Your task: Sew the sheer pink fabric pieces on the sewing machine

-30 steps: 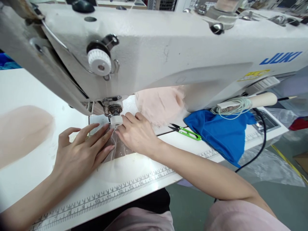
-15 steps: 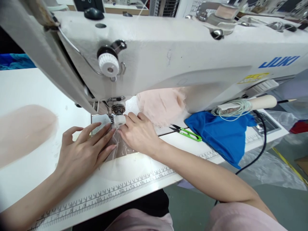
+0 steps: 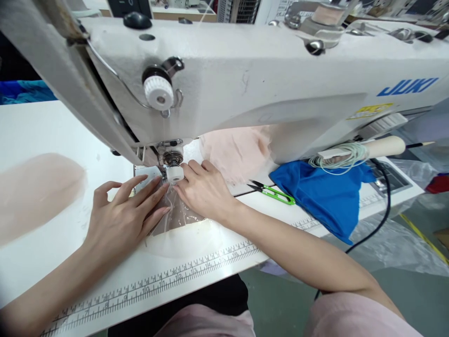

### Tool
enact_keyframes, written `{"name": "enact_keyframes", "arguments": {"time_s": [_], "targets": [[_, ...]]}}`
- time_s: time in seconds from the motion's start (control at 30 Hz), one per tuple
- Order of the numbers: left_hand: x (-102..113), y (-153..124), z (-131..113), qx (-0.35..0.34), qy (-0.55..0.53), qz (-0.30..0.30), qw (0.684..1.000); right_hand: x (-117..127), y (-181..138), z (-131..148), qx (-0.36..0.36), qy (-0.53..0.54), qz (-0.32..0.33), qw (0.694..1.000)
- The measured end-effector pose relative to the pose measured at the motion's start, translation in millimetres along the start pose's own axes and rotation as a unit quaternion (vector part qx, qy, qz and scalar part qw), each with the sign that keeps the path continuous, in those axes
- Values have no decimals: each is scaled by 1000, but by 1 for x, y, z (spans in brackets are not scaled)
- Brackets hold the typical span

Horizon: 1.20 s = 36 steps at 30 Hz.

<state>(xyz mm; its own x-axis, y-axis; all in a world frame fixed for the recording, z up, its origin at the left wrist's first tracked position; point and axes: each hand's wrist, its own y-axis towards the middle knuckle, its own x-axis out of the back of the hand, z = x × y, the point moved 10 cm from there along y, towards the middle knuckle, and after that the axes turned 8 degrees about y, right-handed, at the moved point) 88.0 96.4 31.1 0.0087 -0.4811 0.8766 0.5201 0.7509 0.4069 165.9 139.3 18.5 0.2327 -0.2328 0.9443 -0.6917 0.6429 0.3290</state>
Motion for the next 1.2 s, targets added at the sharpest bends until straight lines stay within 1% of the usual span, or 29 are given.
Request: {"name": "enact_keyframes", "arguments": {"time_s": [0.1, 0.2, 0.23, 0.27, 0.33, 0.4, 0.43, 0.5, 0.57, 0.63, 0.7, 0.77, 0.87, 0.9, 1.0, 1.1, 1.2], "targets": [[3, -1, 1, -4, -5, 4, 1000, 4, 1, -3, -1, 19, 1, 1000], [19, -2, 9, -4, -2, -5, 1000, 17, -1, -9, -28, 88, 27, 995], [23, -3, 12, -8, -11, 0, 1000, 21, -3, -10, -39, 130, 47, 990], [25, -5, 13, -23, -35, 19, 999, 23, -6, -7, -41, 186, 87, 978], [23, -11, 8, -71, -98, 71, 990, 22, -15, 7, -17, 279, 188, 942], [22, -20, -2, -128, -136, 105, 977, 23, -25, 21, 17, 301, 257, 918], [22, -23, -6, -147, -138, 104, 974, 22, -28, 25, 25, 300, 278, 912], [25, -27, -10, -151, -138, 87, 975, 22, -30, 24, 16, 301, 290, 908], [26, -26, -6, -115, -164, 86, 976, 25, -27, 15, -21, 319, 270, 908], [25, -23, -1, -68, -206, 110, 970, 30, -23, 2, -63, 336, 239, 909], [22, -19, 2, -33, -235, 141, 961, 36, -21, -6, -83, 339, 215, 912], [18, -14, 5, -9, -243, 168, 955, 41, -20, -7, -75, 333, 198, 919], [7, -4, 9, 16, -243, 196, 950, 44, -18, 2, -40, 321, 172, 931], [2, 0, 10, 22, -241, 206, 948, 45, -18, 4, -31, 316, 155, 936], [-10, 12, 13, 29, -252, 231, 939, 49, -15, 2, -24, 302, 66, 951], [-19, 22, 20, 35, -278, 242, 929, 55, -13, -4, -22, 283, -30, 958], [-31, 23, 28, 53, -296, 274, 914, 60, -12, -9, -21, 255, -84, 963]]}}
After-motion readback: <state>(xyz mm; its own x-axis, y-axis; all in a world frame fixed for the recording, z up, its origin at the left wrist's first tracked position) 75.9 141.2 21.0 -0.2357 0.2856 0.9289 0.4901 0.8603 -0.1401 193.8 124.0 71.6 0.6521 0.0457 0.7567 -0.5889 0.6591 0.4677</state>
